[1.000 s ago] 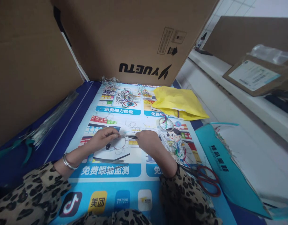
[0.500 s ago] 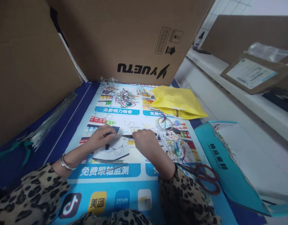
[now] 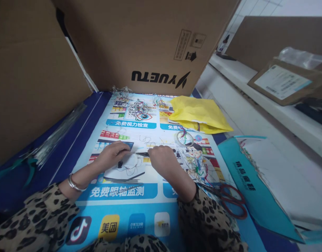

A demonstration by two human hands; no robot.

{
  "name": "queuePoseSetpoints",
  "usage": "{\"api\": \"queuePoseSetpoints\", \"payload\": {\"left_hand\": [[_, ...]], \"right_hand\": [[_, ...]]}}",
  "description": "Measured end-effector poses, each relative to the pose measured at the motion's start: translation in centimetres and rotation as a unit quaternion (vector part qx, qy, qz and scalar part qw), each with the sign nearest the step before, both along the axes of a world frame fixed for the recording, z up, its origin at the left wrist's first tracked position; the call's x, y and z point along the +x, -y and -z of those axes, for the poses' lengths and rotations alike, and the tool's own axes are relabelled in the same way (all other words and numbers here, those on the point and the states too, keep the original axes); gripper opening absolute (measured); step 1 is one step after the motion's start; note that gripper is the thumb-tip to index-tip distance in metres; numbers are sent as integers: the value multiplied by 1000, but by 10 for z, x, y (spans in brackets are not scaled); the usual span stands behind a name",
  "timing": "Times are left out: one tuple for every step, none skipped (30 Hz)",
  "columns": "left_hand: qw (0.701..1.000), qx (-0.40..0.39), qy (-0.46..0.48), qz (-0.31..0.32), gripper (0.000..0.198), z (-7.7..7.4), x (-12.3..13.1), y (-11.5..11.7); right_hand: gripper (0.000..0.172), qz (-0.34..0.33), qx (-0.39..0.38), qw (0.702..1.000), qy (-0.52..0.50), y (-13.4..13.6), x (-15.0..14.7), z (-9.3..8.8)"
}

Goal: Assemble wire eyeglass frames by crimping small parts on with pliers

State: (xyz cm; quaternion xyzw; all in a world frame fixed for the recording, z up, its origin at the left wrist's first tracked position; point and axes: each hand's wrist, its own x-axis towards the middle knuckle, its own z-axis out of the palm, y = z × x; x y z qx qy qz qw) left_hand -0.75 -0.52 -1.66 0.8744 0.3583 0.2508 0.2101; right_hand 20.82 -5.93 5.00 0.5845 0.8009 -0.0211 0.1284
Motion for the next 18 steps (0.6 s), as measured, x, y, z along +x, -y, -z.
{"api": "queuePoseSetpoints", "payload": {"left_hand": [[1000, -4, 0, -2, 10, -1, 0, 0], [1000, -8, 2, -3, 9, -2, 1, 1], [1000, -11, 6, -4, 8, -2, 1, 1], [1000, -14, 10, -6, 8, -2, 1, 2], [1000, -15, 14, -9, 8, -2, 1, 2], [1000, -14, 17, -12, 9, -2, 2, 2], [1000, -15, 19, -15, 9, -2, 2, 3], [1000, -16, 18, -15, 9, -2, 2, 3], [1000, -18, 15, -16, 10, -2, 2, 4], [1000, -19, 11, -15, 10, -2, 2, 4], [1000, -17, 7, -14, 10, -2, 2, 4], [1000, -13, 4, -11, 10, -2, 2, 4], [1000, -5, 4, -7, 10, -3, 2, 4], [1000, 5, 7, -1, 10, -2, 2, 4], [1000, 15, 13, 4, 10, -2, 2, 4], [1000, 22, 20, 8, 10, -2, 2, 4], [999, 28, 29, 10, 10, -2, 3, 4], [999, 32, 39, 9, 10, -1, 3, 4]], "right_hand": [[23, -3, 2, 1000, 0, 0, 0, 1], [23, -6, 5, 1000, -1, 0, 1, 2], [22, -8, 6, 1000, -1, 0, 1, 2], [22, -9, 6, 1000, -1, 0, 1, 3], [22, -8, 4, 1000, 0, -1, 1, 3], [22, -7, 2, 1000, 1, -1, 0, 3], [22, -7, 0, 1000, 2, -1, -1, 3], [22, -9, -1, 1000, 3, 0, -2, 3], [23, -10, -3, 1000, 6, 0, -3, 3], [23, -11, -5, 1000, 8, 0, -4, 2], [23, -13, -6, 1000, 10, 0, -5, 2], [24, -14, -6, 1000, 11, 1, -6, 1], [23, -15, -5, 1000, 9, 1, -7, 1], [23, -15, -2, 1000, 6, 1, -7, 1], [23, -15, 2, 1000, 1, 1, -8, 1], [23, -16, 6, 1000, -4, 2, -8, 1], [23, -15, 8, 1000, -9, 2, -9, 1], [23, -16, 9, 1000, -13, 2, -9, 1]]}}
